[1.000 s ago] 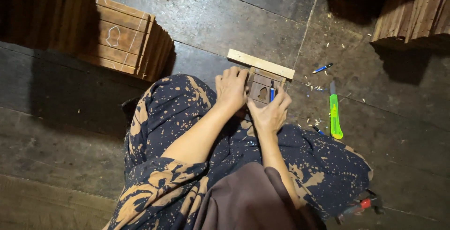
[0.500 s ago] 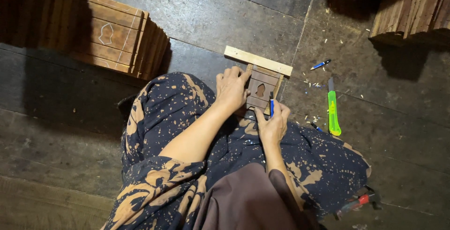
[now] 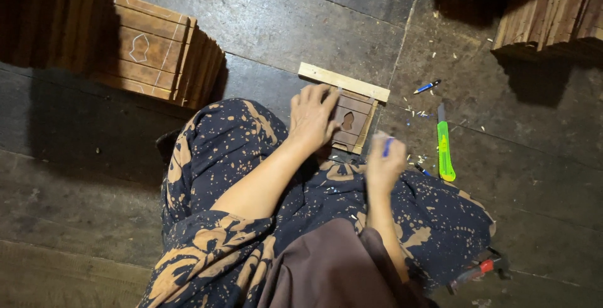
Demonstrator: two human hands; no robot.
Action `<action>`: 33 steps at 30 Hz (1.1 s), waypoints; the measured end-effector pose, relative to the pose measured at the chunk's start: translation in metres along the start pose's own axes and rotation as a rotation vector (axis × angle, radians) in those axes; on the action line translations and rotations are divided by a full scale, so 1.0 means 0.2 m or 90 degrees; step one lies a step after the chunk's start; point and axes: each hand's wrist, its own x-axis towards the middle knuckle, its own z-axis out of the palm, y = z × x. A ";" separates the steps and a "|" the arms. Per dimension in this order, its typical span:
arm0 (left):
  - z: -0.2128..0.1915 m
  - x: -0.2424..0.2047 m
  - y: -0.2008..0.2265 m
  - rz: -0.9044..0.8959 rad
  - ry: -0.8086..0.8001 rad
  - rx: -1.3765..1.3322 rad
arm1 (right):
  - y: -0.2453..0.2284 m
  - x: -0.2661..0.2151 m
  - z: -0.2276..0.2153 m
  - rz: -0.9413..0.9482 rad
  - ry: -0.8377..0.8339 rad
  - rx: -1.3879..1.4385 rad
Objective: Tracing a decorative pattern onto small wooden blocks using a pen and a template guide.
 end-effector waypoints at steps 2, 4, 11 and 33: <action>-0.01 -0.01 0.03 0.055 0.002 0.041 | -0.17 0.07 -0.11 0.089 0.012 0.044; -0.01 -0.03 0.06 0.110 0.006 0.080 | -0.18 0.13 -0.15 0.176 0.024 0.087; 0.02 -0.04 0.10 0.076 -0.139 0.160 | -0.14 0.20 0.00 0.335 0.107 0.433; 0.01 -0.01 0.16 -0.007 -0.176 0.167 | -0.32 -0.11 -0.24 0.067 -0.143 0.088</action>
